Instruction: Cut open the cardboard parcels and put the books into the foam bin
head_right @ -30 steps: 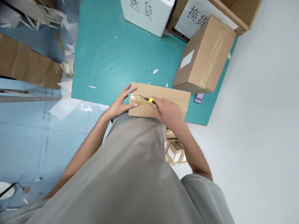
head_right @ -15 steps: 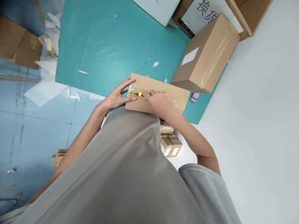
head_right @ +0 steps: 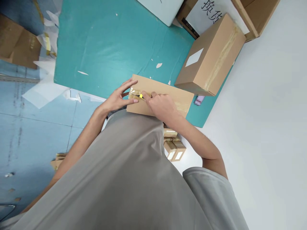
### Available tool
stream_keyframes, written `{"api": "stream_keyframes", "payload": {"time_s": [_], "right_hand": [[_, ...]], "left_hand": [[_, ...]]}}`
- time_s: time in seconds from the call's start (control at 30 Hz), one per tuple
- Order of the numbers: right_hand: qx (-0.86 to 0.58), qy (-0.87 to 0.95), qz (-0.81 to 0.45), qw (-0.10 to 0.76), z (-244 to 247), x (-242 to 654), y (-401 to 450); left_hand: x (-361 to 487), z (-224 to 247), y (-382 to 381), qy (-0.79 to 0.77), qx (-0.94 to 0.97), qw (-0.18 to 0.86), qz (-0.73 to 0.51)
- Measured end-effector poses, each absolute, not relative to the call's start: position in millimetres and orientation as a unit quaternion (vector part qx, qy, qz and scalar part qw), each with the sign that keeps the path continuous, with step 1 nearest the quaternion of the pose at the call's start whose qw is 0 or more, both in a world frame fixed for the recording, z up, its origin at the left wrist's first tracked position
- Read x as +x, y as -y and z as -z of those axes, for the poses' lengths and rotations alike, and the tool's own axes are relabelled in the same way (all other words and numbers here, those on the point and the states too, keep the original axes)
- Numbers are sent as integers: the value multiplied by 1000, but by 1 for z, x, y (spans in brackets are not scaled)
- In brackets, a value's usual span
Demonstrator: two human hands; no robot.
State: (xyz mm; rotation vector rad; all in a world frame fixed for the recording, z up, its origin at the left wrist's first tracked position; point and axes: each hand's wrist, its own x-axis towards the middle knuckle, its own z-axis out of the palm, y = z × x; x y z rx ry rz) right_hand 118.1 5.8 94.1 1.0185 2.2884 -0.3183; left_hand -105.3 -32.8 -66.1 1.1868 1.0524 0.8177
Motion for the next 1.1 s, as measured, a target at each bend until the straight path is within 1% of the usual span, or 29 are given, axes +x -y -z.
{"api": "stream_keyframes", "payload": {"time_s": [0.4, 0.63, 0.77, 0.97, 1.03, 1.1], "right_hand": [[379, -861, 122, 316, -109, 97, -1], [443, -815, 114, 354, -114, 152, 1], [439, -812, 124, 364, -112, 181, 1], [428, -833, 139, 322, -105, 168, -2], [416, -850, 134, 295, -103, 151, -2], [399, -869, 127, 263, -102, 130, -2]], "left_hand": [[-107, 65, 30, -474, 536, 613, -337], [-109, 63, 30, -485, 537, 610, -323], [-105, 63, 32, -488, 542, 600, -330], [-120, 50, 28, -505, 516, 607, -333], [-131, 43, 24, -532, 528, 574, -330], [-140, 38, 22, -576, 549, 502, -337]]}}
